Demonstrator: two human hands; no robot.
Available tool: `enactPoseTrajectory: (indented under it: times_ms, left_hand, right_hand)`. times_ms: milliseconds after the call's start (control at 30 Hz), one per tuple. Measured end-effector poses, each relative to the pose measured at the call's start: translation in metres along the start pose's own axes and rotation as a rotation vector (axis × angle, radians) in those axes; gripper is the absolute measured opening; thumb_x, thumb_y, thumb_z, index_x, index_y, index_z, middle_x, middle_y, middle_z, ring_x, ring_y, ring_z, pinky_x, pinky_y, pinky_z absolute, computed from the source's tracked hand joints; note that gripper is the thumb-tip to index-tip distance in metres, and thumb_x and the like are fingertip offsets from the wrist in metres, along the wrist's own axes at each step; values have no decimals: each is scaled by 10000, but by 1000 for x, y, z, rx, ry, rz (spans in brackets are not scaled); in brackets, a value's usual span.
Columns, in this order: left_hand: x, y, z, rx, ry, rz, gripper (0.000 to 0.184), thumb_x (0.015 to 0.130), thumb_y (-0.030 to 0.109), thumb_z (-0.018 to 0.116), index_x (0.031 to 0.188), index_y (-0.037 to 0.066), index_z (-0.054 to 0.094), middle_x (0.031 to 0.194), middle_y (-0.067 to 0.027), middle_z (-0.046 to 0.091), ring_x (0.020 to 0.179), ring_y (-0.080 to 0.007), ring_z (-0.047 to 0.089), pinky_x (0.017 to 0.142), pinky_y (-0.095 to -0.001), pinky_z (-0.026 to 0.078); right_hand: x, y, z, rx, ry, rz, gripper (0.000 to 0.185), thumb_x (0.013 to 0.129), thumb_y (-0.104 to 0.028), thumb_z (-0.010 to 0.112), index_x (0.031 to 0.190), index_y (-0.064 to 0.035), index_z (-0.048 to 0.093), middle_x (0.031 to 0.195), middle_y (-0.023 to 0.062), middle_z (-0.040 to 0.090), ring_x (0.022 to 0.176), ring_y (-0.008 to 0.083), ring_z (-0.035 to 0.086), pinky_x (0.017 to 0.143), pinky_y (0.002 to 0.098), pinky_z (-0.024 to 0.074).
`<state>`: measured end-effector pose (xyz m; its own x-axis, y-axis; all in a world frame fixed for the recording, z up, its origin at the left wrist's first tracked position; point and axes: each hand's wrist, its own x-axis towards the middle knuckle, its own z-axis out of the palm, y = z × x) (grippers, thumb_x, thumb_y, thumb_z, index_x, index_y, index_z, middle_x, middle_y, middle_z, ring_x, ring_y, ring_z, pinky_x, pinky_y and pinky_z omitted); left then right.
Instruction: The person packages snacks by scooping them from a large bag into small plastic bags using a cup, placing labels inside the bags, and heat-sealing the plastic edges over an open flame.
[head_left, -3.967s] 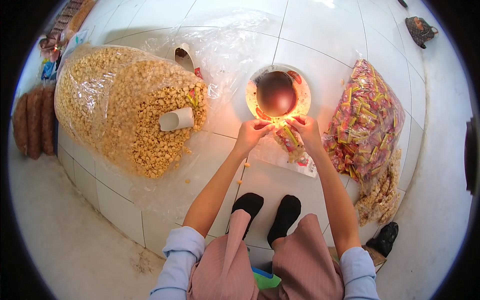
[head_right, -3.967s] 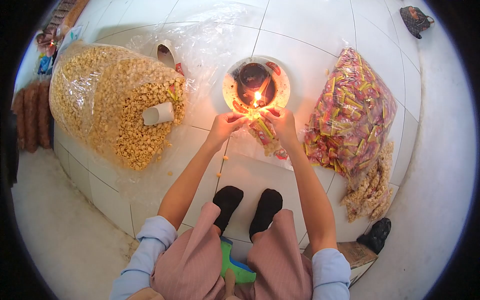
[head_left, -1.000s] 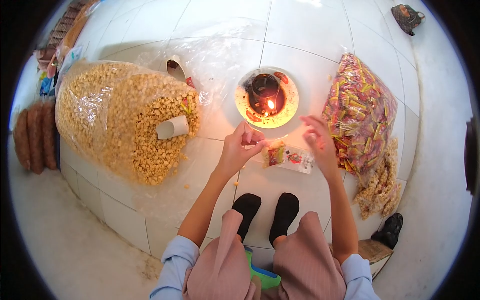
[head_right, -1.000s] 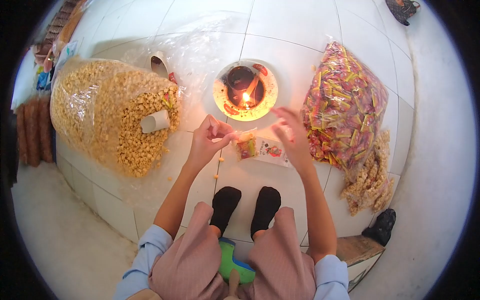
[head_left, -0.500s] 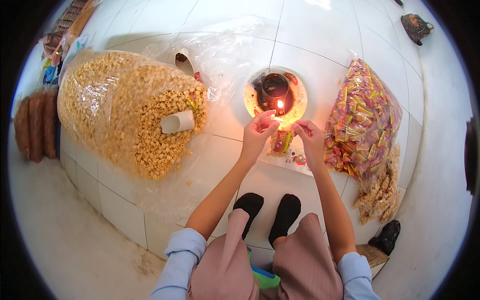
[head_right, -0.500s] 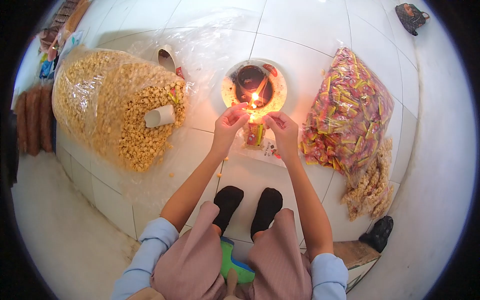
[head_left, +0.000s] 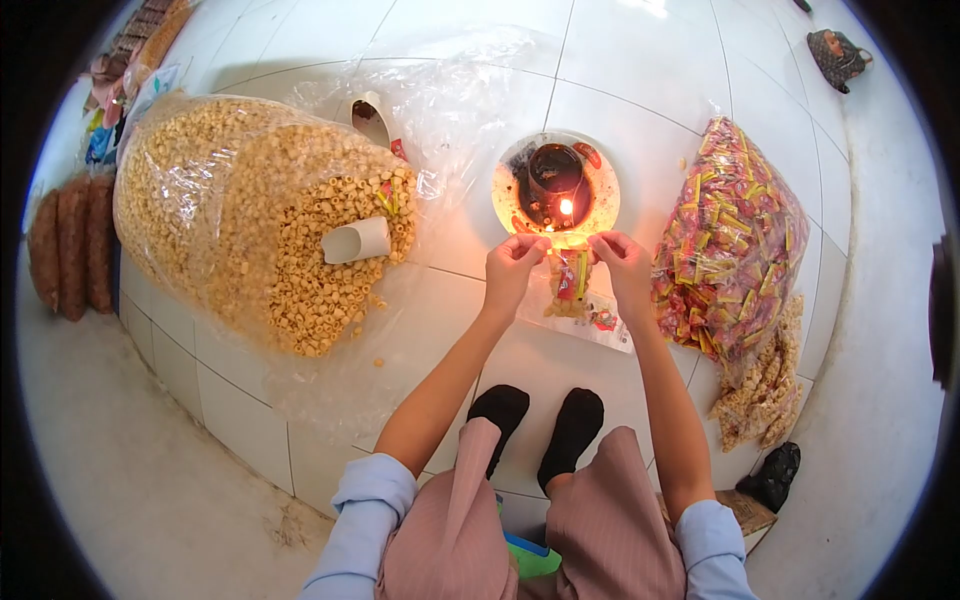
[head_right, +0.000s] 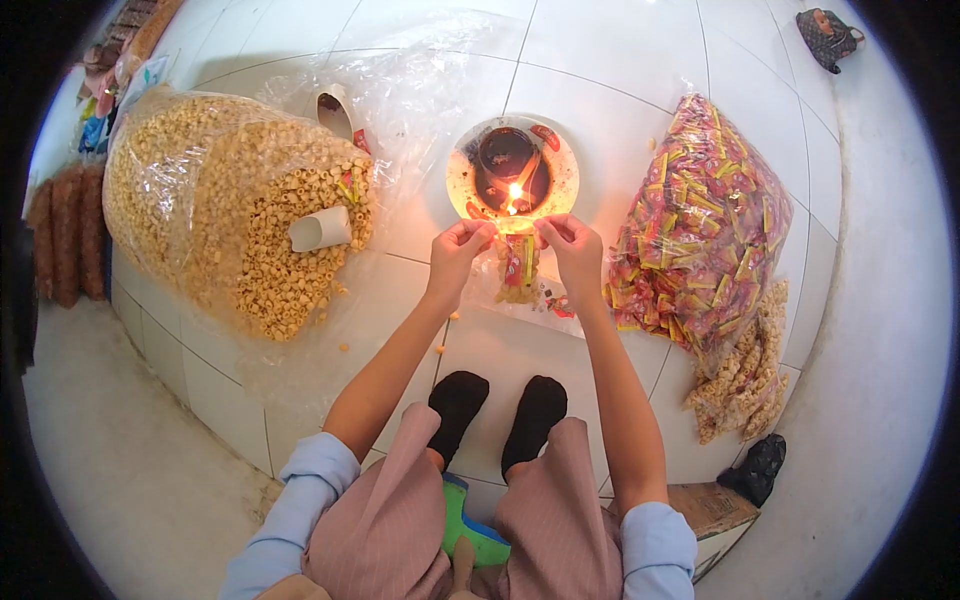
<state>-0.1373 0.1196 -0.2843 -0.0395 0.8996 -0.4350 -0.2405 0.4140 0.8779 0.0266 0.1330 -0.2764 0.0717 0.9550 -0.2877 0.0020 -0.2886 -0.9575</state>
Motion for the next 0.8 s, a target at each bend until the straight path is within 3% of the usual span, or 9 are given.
enactPoseTrajectory:
  times_ms: [800]
  left_hand:
    - [31, -7, 13, -51, 162, -64, 159, 844, 82, 561, 953, -31, 590, 826, -35, 591, 721, -65, 556, 662, -181, 471]
  right_hand:
    - [39, 21, 2, -99, 46, 49, 173, 794, -130, 605, 863, 25, 639, 647, 33, 602, 586, 79, 552, 578, 214, 437]
